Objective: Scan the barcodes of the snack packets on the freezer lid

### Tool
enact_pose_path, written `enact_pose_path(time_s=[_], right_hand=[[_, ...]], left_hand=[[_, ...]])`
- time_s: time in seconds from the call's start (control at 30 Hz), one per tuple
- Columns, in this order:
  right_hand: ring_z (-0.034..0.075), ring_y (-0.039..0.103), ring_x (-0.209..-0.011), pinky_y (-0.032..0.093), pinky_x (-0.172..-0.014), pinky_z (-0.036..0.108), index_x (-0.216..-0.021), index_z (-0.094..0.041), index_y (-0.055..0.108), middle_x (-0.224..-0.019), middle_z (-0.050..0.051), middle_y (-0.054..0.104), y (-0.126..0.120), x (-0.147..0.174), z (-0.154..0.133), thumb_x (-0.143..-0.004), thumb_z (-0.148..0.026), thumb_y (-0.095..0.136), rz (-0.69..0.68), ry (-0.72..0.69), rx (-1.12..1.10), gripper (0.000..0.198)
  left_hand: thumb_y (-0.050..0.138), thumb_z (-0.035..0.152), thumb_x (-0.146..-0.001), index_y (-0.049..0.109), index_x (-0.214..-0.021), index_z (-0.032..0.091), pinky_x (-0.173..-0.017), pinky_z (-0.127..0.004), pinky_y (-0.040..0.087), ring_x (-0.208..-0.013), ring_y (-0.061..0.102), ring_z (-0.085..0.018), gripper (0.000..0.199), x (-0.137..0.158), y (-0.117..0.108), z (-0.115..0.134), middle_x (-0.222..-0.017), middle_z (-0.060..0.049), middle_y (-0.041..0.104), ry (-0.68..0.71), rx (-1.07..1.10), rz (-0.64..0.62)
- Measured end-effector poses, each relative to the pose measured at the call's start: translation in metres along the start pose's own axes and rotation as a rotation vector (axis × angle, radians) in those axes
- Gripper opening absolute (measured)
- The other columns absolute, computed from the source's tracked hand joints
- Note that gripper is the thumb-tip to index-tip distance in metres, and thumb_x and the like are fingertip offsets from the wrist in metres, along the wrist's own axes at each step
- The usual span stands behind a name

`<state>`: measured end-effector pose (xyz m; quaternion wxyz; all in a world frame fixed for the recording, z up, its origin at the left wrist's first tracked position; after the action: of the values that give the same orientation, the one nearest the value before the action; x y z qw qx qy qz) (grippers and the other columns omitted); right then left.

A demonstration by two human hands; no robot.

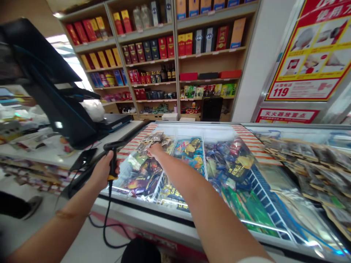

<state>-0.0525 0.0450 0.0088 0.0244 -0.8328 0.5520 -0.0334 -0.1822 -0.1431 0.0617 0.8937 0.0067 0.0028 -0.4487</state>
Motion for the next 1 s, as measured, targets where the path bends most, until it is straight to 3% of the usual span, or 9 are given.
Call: enact_pose_path(time_s=[0.17,0.3,0.4,0.57,0.73,0.87,1.0], right_hand=[[0.01,0.058,-0.048,0.056,-0.06,0.022,-0.059,-0.017,0.057,-0.05,-0.003,0.057,-0.031,0.006,0.005,-0.079,-0.005,0.068,0.077,0.05,-0.039,0.026],[0.011,0.061,-0.052,0.056,-0.061,0.022,-0.057,-0.017,0.062,-0.051,-0.003,0.06,-0.095,0.022,0.01,-0.078,-0.006,0.067,0.138,0.031,-0.036,0.024],[0.013,0.064,-0.055,0.055,-0.062,0.022,-0.057,-0.017,0.064,-0.051,-0.001,0.062,-0.167,0.042,0.015,-0.078,-0.008,0.068,0.22,-0.013,0.037,0.024],[0.016,0.071,-0.066,0.056,-0.065,0.024,-0.072,-0.017,0.072,-0.067,0.002,0.073,-0.315,0.099,0.021,-0.083,-0.013,0.066,0.472,-0.024,0.203,0.013],[0.021,0.075,-0.091,0.057,-0.082,0.028,-0.096,-0.016,0.078,-0.091,0.006,0.078,-0.455,0.176,0.008,-0.09,-0.016,0.058,0.78,0.054,0.654,0.02],[0.027,0.067,-0.119,0.05,-0.104,0.038,-0.116,-0.015,0.074,-0.12,0.012,0.074,-0.536,0.231,-0.012,-0.094,-0.023,0.056,1.016,0.118,0.843,0.03],[0.036,0.059,-0.131,0.047,-0.108,0.046,-0.141,-0.005,0.056,-0.138,0.026,0.061,-0.582,0.257,-0.011,-0.091,-0.044,0.066,1.169,0.385,0.943,0.064]], left_hand=[[0.065,0.063,-0.08,0.046,-0.087,0.023,-0.034,-0.022,0.036,-0.036,0.047,-0.011,0.044,0.0,0.016,-0.01,-0.057,0.007,0.054,-0.007,0.009,-0.048],[0.062,0.064,-0.082,0.048,-0.089,0.023,-0.035,-0.021,0.036,-0.036,0.046,-0.01,0.044,0.009,0.062,-0.017,-0.058,0.007,0.055,-0.04,0.106,-0.144],[0.062,0.063,-0.083,0.049,-0.088,0.022,-0.037,-0.022,0.038,-0.036,0.045,-0.009,0.043,0.027,0.115,-0.017,-0.058,0.007,0.054,-0.078,0.161,-0.246],[0.064,0.066,-0.08,0.047,-0.085,0.023,-0.036,-0.023,0.035,-0.035,0.043,-0.01,0.047,0.072,0.216,-0.014,-0.054,0.007,0.053,-0.077,0.16,-0.456],[0.067,0.07,-0.077,0.046,-0.084,0.023,-0.036,-0.024,0.035,-0.035,0.045,-0.01,0.051,0.115,0.305,-0.013,-0.054,0.007,0.052,-0.047,0.182,-0.614],[0.066,0.072,-0.077,0.045,-0.085,0.024,-0.037,-0.024,0.035,-0.036,0.045,-0.01,0.053,0.138,0.35,-0.02,-0.056,0.007,0.054,-0.049,0.229,-0.723],[0.066,0.073,-0.078,0.046,-0.086,0.024,-0.037,-0.023,0.035,-0.036,0.045,-0.009,0.053,0.142,0.361,-0.036,-0.057,0.008,0.054,-0.034,0.175,-0.765]])
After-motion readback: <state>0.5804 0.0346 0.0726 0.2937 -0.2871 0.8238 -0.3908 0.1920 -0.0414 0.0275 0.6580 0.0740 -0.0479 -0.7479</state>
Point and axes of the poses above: each hand's wrist, its own x-axis away from the middle knuckle, its own y-axis out of the palm, z = x × y, the point moved 5 cm from there along -x, towards the middle knuckle
